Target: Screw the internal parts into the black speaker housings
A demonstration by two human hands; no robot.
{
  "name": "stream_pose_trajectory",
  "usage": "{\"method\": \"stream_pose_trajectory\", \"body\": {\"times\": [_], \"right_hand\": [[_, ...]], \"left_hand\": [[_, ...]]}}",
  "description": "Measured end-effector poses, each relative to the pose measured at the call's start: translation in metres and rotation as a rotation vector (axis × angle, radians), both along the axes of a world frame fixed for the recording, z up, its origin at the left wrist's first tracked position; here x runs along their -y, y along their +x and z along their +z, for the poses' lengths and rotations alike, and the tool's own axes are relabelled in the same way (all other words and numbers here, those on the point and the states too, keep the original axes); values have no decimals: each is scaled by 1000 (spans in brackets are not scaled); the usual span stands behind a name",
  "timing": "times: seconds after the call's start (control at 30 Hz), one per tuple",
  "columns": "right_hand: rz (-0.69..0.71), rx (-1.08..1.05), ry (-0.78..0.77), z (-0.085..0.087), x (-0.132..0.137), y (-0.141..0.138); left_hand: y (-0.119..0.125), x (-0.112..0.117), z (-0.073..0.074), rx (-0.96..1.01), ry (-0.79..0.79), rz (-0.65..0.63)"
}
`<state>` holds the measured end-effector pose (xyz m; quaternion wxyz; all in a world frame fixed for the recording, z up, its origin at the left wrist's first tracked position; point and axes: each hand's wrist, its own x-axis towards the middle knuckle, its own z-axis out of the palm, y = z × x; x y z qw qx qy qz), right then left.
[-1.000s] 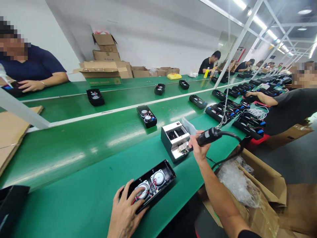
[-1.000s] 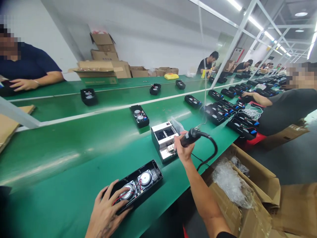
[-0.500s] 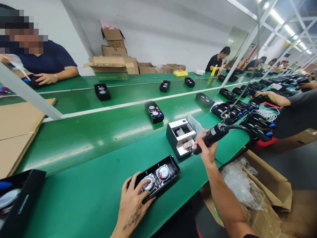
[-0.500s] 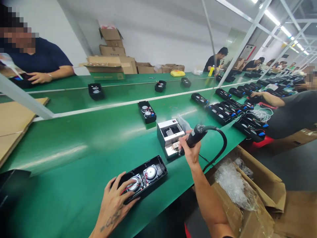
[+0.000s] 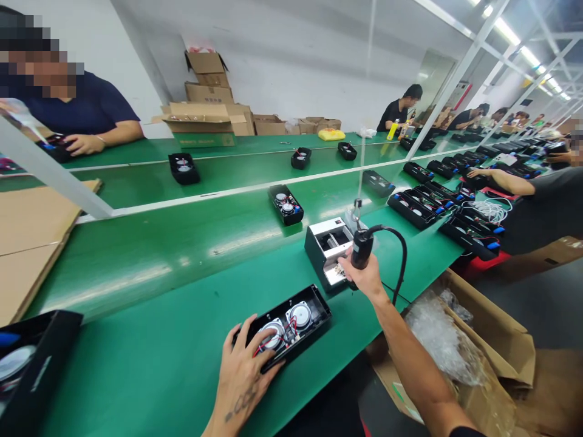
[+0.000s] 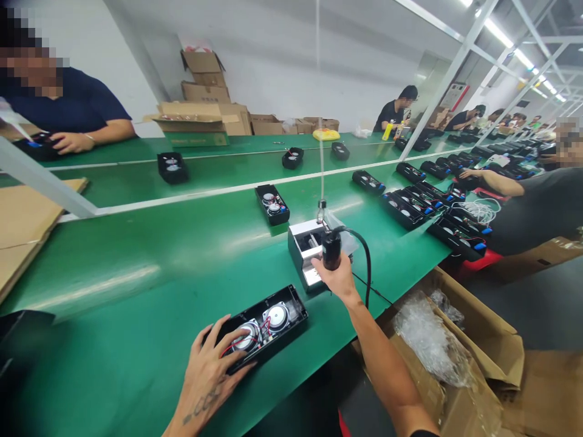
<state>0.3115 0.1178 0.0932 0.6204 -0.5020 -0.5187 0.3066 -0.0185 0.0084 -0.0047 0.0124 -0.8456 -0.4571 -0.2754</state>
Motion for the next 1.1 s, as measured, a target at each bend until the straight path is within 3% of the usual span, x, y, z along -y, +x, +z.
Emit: {"method": "stream_pose_trajectory", "body": {"times": [0.07, 0.23, 0.37, 0.53, 0.7, 0.9, 1.1], "right_hand": [[15, -42, 6, 2, 9, 1], [-199, -133, 210, 9, 5, 0], [-199, -128, 174, 12, -12, -3], [7, -82, 11, 20, -11, -2], [354, -152, -166, 17, 23, -13], [586, -461, -3, 15, 68, -72], [602, -512, 106, 8, 77, -125]], "left_hand": [[1, 1, 0, -1, -4, 2], [0, 1, 0, -5, -10, 6], [-1, 0, 1, -4, -9, 2], [0, 2, 0, 8, -16, -4], [4, 5, 3, 1, -35, 4], [6, 7, 6, 25, -68, 14], [9, 8, 2, 59, -68, 23]]}}
